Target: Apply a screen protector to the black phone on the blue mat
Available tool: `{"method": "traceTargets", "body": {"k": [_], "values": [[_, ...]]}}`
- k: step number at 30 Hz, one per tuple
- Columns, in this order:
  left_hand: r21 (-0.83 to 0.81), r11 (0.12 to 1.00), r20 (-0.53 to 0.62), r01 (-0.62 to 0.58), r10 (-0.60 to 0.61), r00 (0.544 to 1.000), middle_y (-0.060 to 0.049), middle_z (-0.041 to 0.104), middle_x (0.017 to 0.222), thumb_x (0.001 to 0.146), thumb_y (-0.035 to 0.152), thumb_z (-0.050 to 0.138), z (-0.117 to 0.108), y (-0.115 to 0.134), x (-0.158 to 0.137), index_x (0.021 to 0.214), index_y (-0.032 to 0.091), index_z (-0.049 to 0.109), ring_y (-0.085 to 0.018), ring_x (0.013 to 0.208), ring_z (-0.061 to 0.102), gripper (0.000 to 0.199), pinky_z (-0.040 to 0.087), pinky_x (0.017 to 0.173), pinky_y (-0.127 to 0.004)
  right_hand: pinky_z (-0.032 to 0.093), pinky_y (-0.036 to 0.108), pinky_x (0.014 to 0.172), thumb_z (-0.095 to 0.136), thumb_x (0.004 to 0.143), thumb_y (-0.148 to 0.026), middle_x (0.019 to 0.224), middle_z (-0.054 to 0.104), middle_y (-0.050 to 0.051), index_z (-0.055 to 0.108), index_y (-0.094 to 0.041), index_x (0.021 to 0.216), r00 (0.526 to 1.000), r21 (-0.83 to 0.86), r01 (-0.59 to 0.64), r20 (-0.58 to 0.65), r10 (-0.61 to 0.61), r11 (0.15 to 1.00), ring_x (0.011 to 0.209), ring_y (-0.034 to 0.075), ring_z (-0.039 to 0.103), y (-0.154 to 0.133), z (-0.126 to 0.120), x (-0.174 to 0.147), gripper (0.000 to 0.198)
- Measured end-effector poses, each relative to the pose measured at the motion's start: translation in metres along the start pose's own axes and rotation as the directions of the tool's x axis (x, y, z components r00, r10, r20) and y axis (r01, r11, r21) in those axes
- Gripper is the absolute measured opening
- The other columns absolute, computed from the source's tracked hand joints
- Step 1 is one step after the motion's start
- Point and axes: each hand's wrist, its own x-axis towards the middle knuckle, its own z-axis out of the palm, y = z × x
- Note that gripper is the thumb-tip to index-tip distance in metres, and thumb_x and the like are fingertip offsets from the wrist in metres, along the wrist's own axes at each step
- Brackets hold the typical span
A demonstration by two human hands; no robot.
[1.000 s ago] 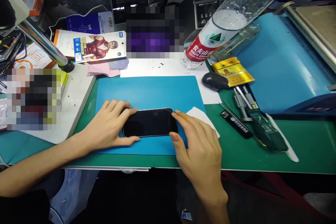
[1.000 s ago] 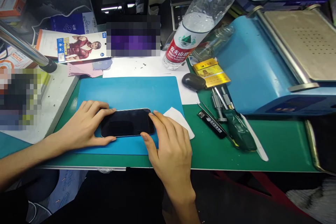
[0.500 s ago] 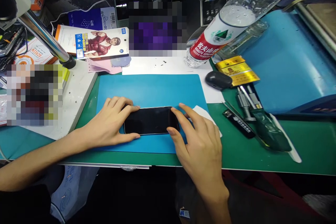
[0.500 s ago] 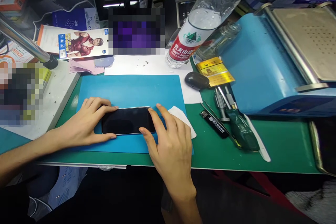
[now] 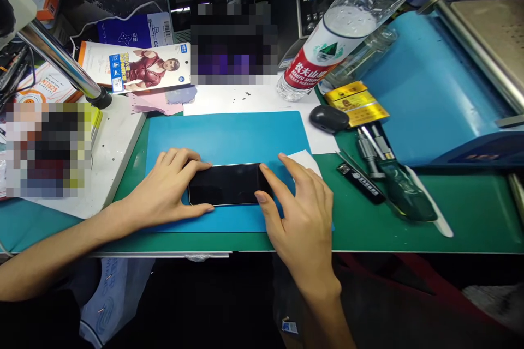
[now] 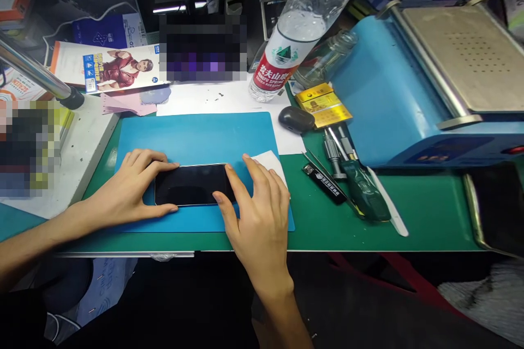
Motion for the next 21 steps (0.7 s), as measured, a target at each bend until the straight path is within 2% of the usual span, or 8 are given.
{"method": "traceTargets", "body": {"k": [6, 13, 17, 21], "values": [[-0.029, 0.999, 0.0, 0.028, -0.028, 1.0, -0.017, 0.061, 0.138, 0.094, 0.063, 0.076, 0.0, 0.001, 0.0, 0.145, 0.018, 0.056, -0.038, 0.125, 0.056, 0.071, 0.046, 0.105, -0.056, 0.053, 0.051, 0.112, 0.055, 0.109, -0.03, 0.136, 0.075, 0.013, 0.074, -0.022, 0.133, 0.985, 0.025, 0.051, -0.165, -0.047, 0.998, 0.129, 0.031, 0.069, 0.002, 0.0, -0.01, 0.032], [0.0, 1.0, -0.01, 0.004, -0.004, 1.0, -0.018, 0.061, 0.137, 0.095, 0.062, 0.075, 0.0, 0.001, -0.001, 0.145, 0.015, 0.056, -0.037, 0.124, 0.056, 0.072, 0.046, 0.102, -0.053, 0.058, 0.048, 0.102, 0.058, 0.108, -0.027, 0.114, 0.081, 0.01, 0.079, -0.02, 0.117, 0.944, -0.036, 0.13, -0.3, -0.135, 0.991, 0.113, 0.029, 0.075, 0.003, 0.0, -0.013, 0.024], [0.029, 1.0, -0.007, -0.002, 0.002, 1.0, -0.017, 0.061, 0.136, 0.096, 0.063, 0.074, 0.0, 0.003, -0.001, 0.146, 0.015, 0.054, -0.036, 0.123, 0.057, 0.072, 0.047, 0.1, -0.051, 0.06, 0.047, 0.096, 0.058, 0.107, -0.024, 0.107, 0.082, 0.008, 0.081, -0.022, 0.111, 0.927, -0.032, 0.139, -0.348, -0.141, 0.99, 0.106, 0.028, 0.076, 0.003, 0.0, -0.015, 0.024], [0.041, 0.999, -0.003, -0.001, 0.001, 1.0, -0.018, 0.062, 0.135, 0.096, 0.064, 0.073, -0.001, 0.004, 0.0, 0.145, 0.015, 0.054, -0.036, 0.121, 0.057, 0.072, 0.047, 0.099, -0.051, 0.061, 0.046, 0.092, 0.06, 0.104, -0.015, 0.102, 0.082, 0.006, 0.082, -0.021, 0.109, 0.923, 0.018, 0.123, -0.369, -0.107, 0.992, 0.103, 0.028, 0.076, 0.004, 0.002, -0.02, 0.024]]}}
